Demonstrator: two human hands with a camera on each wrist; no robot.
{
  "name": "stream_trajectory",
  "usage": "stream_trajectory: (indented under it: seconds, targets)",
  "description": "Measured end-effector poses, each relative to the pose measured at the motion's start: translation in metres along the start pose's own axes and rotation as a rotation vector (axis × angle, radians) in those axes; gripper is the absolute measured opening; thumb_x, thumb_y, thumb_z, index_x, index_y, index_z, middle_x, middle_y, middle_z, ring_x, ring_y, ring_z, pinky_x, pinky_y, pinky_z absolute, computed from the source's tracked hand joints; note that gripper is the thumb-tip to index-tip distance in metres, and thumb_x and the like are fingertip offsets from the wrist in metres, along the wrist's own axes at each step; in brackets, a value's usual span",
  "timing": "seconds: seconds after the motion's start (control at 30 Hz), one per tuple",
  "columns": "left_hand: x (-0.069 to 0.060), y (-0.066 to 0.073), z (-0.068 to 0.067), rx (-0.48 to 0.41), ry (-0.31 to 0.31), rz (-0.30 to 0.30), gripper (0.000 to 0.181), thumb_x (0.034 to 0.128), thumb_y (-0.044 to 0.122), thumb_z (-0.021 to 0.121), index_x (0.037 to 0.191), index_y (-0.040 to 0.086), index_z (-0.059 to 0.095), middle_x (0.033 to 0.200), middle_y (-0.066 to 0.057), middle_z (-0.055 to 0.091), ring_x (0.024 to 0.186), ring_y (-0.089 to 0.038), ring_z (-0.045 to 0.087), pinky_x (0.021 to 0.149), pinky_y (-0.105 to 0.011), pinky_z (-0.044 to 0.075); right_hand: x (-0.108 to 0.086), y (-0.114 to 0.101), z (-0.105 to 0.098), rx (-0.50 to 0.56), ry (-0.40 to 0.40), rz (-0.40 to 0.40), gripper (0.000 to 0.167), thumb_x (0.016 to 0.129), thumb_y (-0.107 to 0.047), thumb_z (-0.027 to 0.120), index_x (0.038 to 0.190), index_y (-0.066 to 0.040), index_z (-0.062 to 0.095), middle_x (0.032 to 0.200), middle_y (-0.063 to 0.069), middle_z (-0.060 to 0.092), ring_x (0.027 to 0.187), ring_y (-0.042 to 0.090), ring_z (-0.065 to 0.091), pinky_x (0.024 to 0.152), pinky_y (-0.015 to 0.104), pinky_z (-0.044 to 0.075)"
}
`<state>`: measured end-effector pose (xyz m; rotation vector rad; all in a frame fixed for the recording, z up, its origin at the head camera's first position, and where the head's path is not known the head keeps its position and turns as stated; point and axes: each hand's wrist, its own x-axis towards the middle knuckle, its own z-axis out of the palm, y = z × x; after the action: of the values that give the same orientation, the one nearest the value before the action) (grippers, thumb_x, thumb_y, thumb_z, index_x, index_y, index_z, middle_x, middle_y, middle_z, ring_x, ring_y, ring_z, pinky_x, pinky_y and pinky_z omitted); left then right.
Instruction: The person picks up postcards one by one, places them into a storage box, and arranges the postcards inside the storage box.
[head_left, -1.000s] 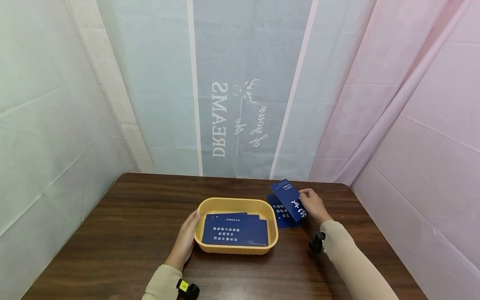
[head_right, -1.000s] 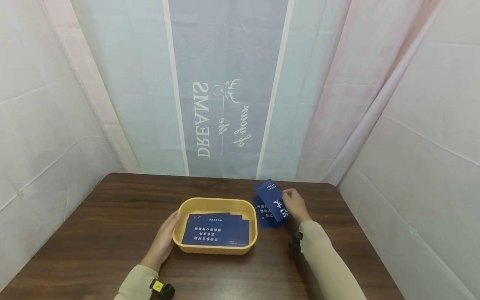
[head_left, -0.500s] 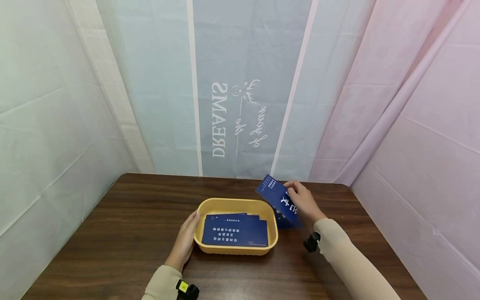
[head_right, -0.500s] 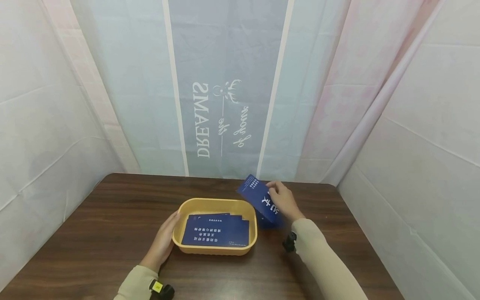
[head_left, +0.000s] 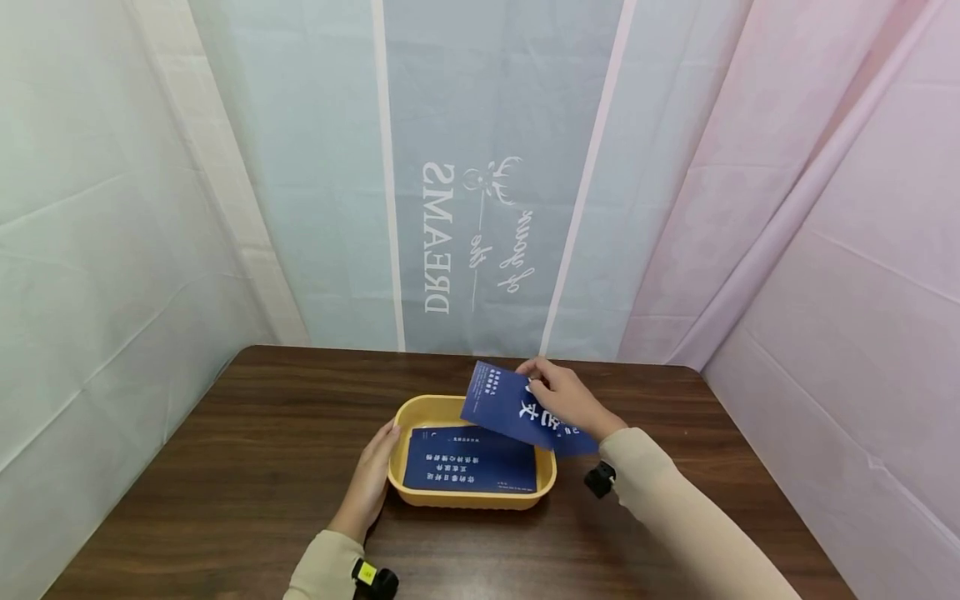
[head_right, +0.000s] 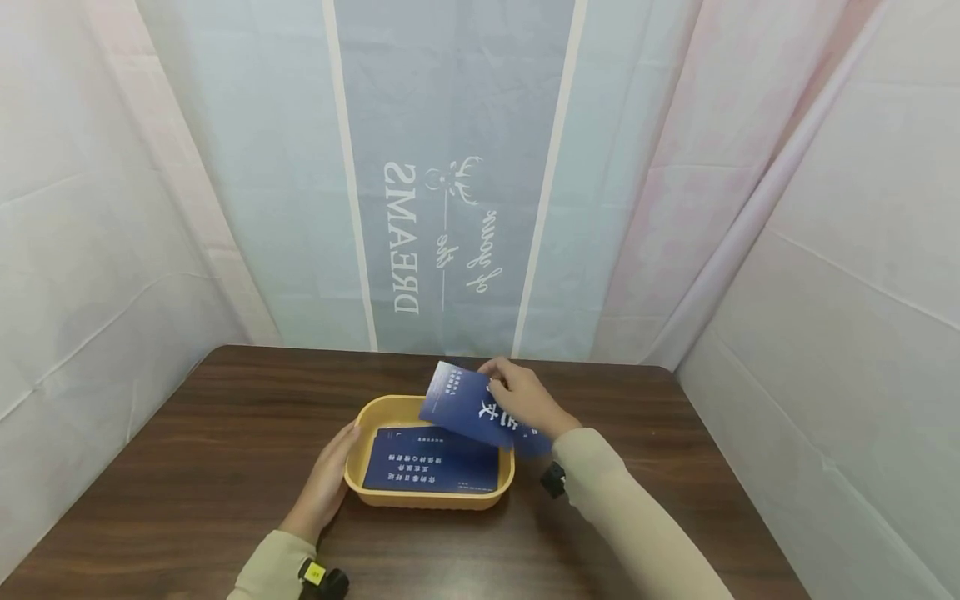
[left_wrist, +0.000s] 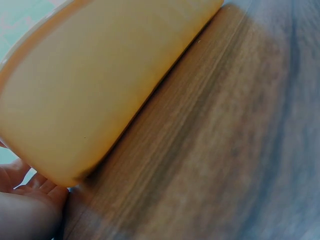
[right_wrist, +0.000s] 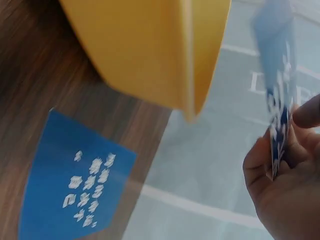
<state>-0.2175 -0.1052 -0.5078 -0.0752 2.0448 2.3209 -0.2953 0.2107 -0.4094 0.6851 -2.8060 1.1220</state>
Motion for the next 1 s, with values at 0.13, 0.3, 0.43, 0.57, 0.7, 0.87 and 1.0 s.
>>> stream_trajectory:
  seconds: [0.13,0.3,0.43,0.57,0.7,0.87,1.0]
  targets:
    - [0.000,0.000,-0.001,0.001,-0.004,-0.002,0.068,0.1087,0.041,0.041,0.157,-0.004,0.022,0.161,-0.025,0.020,0.148,-0.039,0.017,0.119,-0.055,0.016,0.004,-0.012,0.006,-0.004,-0.087,-0.038,0.027,0.103,-0.015,0.047,0.125,-0.019,0.062,0.095,-0.001,0.063,0.079,0.017,0.057,0.070,0.034,0.048]
    - [0.000,0.000,-0.001,-0.002,-0.008,-0.003,0.068,0.1086,0.042,0.041,0.157,-0.003,0.021,0.162,-0.024,0.020,0.149,-0.038,0.017,0.119,-0.055,0.016,0.008,-0.024,0.013,-0.002,-0.227,-0.056,0.028,0.105,-0.016,0.044,0.126,-0.020,0.061,0.098,-0.004,0.063,0.080,0.015,0.059,0.071,0.035,0.048]
    - [0.001,0.001,0.000,-0.005,-0.003,-0.008,0.067,0.1089,0.040,0.040,0.157,-0.003,0.022,0.162,-0.024,0.020,0.149,-0.038,0.017,0.119,-0.054,0.016,0.013,-0.030,0.022,-0.029,-0.320,-0.100,0.029,0.105,-0.010,0.043,0.128,-0.018,0.060,0.110,-0.002,0.064,0.075,0.013,0.057,0.071,0.034,0.049]
    - [0.002,0.002,0.000,-0.008,0.003,-0.019,0.067,0.1090,0.040,0.040,0.157,-0.003,0.022,0.162,-0.024,0.019,0.149,-0.038,0.017,0.119,-0.054,0.016,0.018,-0.036,0.031,-0.079,-0.390,-0.127,0.031,0.105,-0.007,0.044,0.129,-0.018,0.059,0.124,0.002,0.063,0.076,0.012,0.056,0.071,0.032,0.049]
    - [0.002,0.002,0.000,-0.010,-0.002,-0.021,0.068,0.1088,0.040,0.041,0.157,-0.003,0.022,0.162,-0.024,0.018,0.149,-0.038,0.016,0.120,-0.054,0.016,0.023,-0.041,0.040,-0.101,-0.428,-0.133,0.031,0.105,-0.006,0.046,0.129,-0.019,0.060,0.130,0.002,0.063,0.088,0.012,0.059,0.074,0.030,0.050]
    - [0.002,0.001,-0.001,-0.009,-0.009,-0.015,0.068,0.1085,0.041,0.042,0.157,-0.003,0.022,0.162,-0.024,0.018,0.149,-0.039,0.016,0.119,-0.055,0.016,0.030,-0.044,0.049,-0.102,-0.455,-0.134,0.030,0.105,-0.006,0.046,0.128,-0.018,0.060,0.130,0.002,0.063,0.081,0.011,0.060,0.070,0.029,0.050]
    - [0.001,0.001,-0.001,-0.006,-0.009,-0.013,0.069,0.1085,0.042,0.041,0.157,-0.003,0.022,0.162,-0.024,0.019,0.148,-0.039,0.016,0.119,-0.055,0.016,0.035,-0.047,0.053,-0.100,-0.479,-0.127,0.031,0.105,-0.005,0.045,0.127,-0.019,0.061,0.127,0.003,0.064,0.065,0.010,0.054,0.062,0.026,0.047]
